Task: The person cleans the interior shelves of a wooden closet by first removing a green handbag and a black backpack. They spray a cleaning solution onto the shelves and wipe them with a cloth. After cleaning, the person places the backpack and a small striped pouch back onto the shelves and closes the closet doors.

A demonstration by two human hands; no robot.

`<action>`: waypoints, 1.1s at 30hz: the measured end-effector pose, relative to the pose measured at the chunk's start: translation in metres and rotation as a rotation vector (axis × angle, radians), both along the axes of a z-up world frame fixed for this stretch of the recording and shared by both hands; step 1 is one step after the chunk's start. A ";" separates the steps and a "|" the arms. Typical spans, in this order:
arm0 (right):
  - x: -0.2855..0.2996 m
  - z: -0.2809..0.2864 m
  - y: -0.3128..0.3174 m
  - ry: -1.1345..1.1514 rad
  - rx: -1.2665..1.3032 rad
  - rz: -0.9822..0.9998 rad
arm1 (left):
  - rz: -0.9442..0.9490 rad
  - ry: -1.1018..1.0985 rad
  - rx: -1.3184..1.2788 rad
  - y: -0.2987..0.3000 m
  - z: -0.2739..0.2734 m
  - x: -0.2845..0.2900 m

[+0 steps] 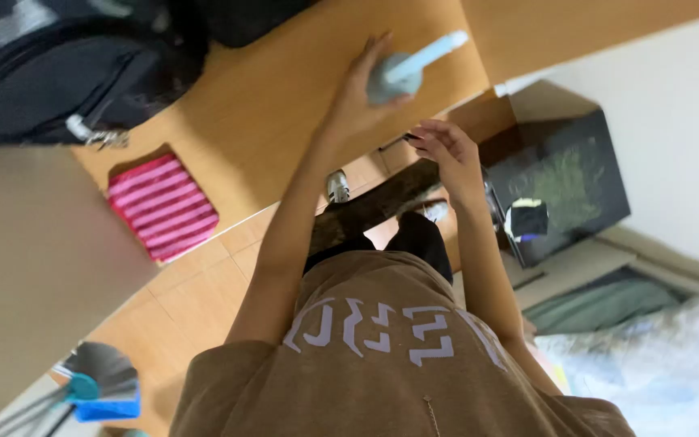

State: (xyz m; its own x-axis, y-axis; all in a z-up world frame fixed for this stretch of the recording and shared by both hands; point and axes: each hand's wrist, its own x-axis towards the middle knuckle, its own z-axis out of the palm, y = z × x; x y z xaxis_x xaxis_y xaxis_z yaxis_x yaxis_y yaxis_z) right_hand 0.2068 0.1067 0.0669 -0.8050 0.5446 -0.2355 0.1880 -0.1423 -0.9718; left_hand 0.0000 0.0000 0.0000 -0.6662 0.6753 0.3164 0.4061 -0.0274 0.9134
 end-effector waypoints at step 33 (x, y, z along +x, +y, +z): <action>0.466 -0.432 0.301 -0.530 0.124 -0.868 | -0.574 -0.462 -0.449 0.366 -0.167 0.451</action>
State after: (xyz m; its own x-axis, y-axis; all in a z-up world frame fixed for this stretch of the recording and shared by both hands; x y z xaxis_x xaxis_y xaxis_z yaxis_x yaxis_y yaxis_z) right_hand 0.6732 0.4079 -0.3652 0.0700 0.9346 -0.3488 0.4777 -0.3384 -0.8108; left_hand 0.4507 0.3656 -0.1674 -0.1791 0.9431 -0.2802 0.0250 0.2891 0.9570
